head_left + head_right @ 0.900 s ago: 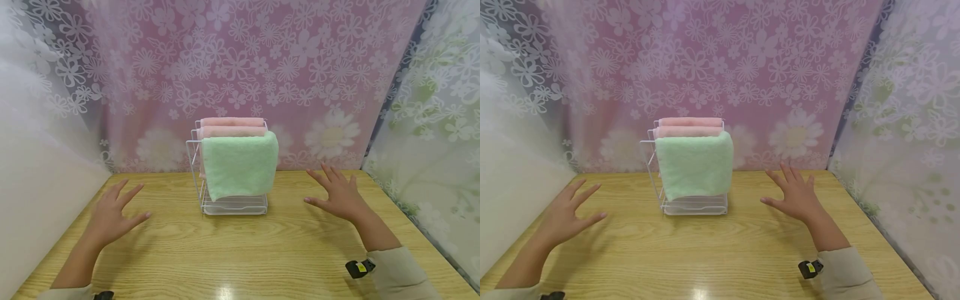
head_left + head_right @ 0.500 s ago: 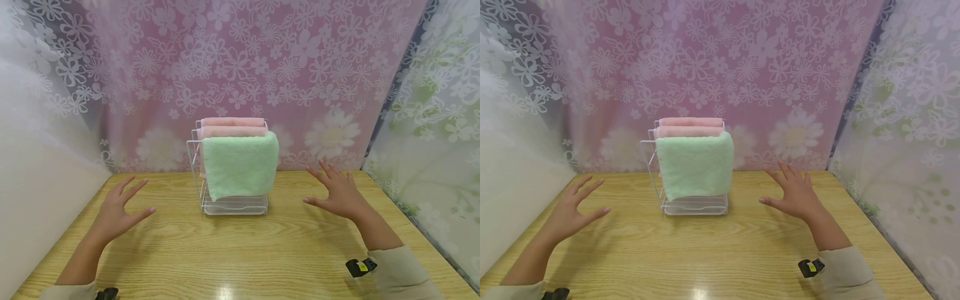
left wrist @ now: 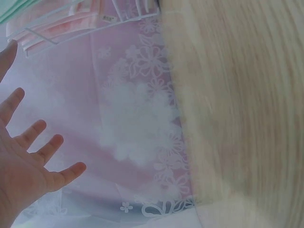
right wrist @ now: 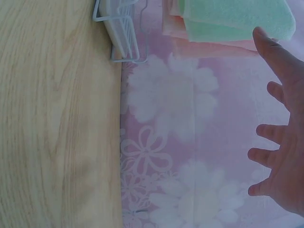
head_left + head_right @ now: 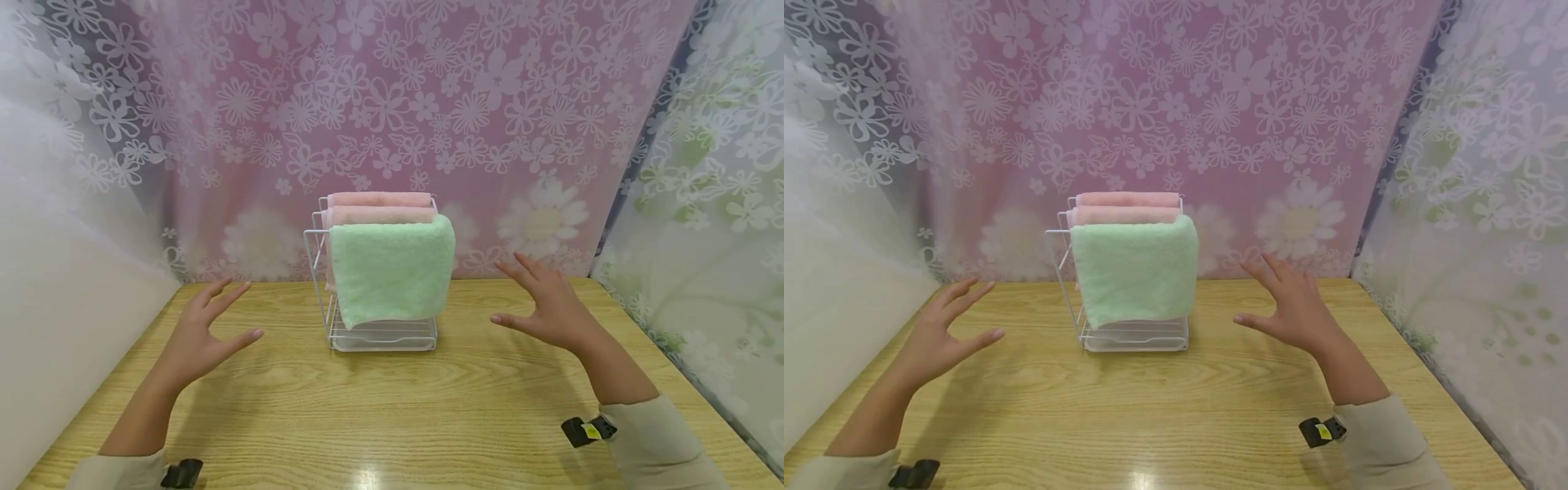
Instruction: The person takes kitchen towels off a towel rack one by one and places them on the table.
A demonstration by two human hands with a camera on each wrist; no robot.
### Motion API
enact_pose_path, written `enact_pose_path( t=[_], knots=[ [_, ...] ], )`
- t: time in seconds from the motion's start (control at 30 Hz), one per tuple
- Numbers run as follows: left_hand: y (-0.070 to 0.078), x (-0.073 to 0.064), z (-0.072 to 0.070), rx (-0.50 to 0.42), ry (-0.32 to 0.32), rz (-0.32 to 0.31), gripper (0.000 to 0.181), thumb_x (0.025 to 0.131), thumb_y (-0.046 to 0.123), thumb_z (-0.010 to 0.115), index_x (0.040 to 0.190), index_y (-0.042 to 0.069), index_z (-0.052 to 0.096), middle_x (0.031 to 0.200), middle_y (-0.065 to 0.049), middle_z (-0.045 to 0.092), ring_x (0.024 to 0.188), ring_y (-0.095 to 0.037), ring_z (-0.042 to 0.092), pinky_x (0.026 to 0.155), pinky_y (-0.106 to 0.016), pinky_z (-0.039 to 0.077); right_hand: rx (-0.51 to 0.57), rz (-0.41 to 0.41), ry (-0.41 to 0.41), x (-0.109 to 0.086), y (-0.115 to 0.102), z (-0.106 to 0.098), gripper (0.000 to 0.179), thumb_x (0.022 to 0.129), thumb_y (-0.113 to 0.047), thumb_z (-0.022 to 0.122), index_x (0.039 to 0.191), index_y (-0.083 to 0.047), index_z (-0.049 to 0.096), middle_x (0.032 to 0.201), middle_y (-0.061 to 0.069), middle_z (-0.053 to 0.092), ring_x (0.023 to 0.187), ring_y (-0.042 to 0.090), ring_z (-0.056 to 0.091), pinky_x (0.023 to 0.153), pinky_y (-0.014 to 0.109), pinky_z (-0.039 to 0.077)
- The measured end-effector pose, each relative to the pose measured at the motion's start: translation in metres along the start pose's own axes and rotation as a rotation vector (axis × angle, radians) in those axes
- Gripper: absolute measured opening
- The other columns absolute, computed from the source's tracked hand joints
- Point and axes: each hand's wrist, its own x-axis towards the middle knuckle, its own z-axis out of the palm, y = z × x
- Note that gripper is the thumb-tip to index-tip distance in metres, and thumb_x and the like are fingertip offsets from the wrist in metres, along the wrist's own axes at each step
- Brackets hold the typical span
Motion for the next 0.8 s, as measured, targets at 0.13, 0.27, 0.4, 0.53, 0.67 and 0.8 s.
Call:
enact_pose_path(
  t=[0.13, 0.27, 0.4, 0.53, 0.67, 0.8],
  knots=[
    [0.005, 0.003, 0.0, -0.014, 0.008, 0.006, 0.078, 0.078, 0.023, 0.084, 0.147, 0.022, 0.046, 0.152, -0.021, 0.031, 0.133, -0.053, 0.027, 0.091, -0.078, 0.027, 0.013, -0.02, 0.012, 0.004, -0.003, -0.002, 0.093, 0.08, -0.046, 0.079, 0.155, -0.029, 0.028, 0.156, 0.022, 0.024, 0.134, 0.057, 0.026, 0.1, 0.079, 0.014],
    [0.01, 0.007, 0.0, -0.034, 0.015, 0.008, 0.078, 0.079, 0.022, 0.083, 0.147, 0.021, 0.046, 0.151, -0.02, 0.032, 0.134, -0.052, 0.027, 0.092, -0.077, 0.028, 0.019, -0.036, 0.024, 0.008, -0.006, -0.005, 0.093, 0.078, -0.044, 0.081, 0.154, -0.028, 0.029, 0.157, 0.02, 0.024, 0.134, 0.056, 0.026, 0.1, 0.079, 0.016],
    [0.014, 0.012, 0.0, -0.043, 0.025, 0.018, 0.076, 0.078, 0.022, 0.084, 0.146, 0.019, 0.048, 0.152, -0.018, 0.033, 0.135, -0.049, 0.029, 0.094, -0.076, 0.029, 0.031, -0.052, 0.033, 0.012, -0.011, -0.008, 0.092, 0.078, -0.043, 0.082, 0.153, -0.023, 0.033, 0.158, 0.017, 0.025, 0.135, 0.054, 0.028, 0.099, 0.078, 0.021],
    [0.02, 0.018, 0.0, -0.062, 0.027, 0.024, 0.074, 0.079, 0.022, 0.083, 0.145, 0.019, 0.049, 0.152, -0.016, 0.034, 0.135, -0.048, 0.029, 0.095, -0.075, 0.029, 0.058, -0.055, 0.023, 0.016, -0.016, -0.013, 0.092, 0.078, -0.042, 0.082, 0.154, -0.025, 0.032, 0.159, 0.015, 0.023, 0.137, 0.052, 0.026, 0.097, 0.078, 0.025],
    [0.025, 0.023, 0.001, -0.071, 0.024, 0.026, 0.072, 0.08, 0.022, 0.083, 0.144, 0.02, 0.051, 0.151, -0.016, 0.035, 0.136, -0.046, 0.029, 0.095, -0.075, 0.029, 0.084, -0.055, 0.026, 0.018, -0.021, -0.015, 0.093, 0.077, -0.04, 0.083, 0.154, -0.028, 0.031, 0.159, 0.013, 0.023, 0.139, 0.05, 0.024, 0.098, 0.077, 0.024],
    [0.029, 0.026, 0.0, -0.073, 0.025, 0.04, 0.07, 0.081, 0.021, 0.082, 0.143, 0.02, 0.051, 0.15, -0.015, 0.037, 0.135, -0.045, 0.03, 0.095, -0.074, 0.03, 0.102, -0.08, 0.048, 0.019, -0.025, -0.017, 0.093, 0.076, -0.035, 0.085, 0.153, -0.028, 0.034, 0.158, 0.013, 0.025, 0.139, 0.049, 0.025, 0.099, 0.077, 0.025]
  ],
)
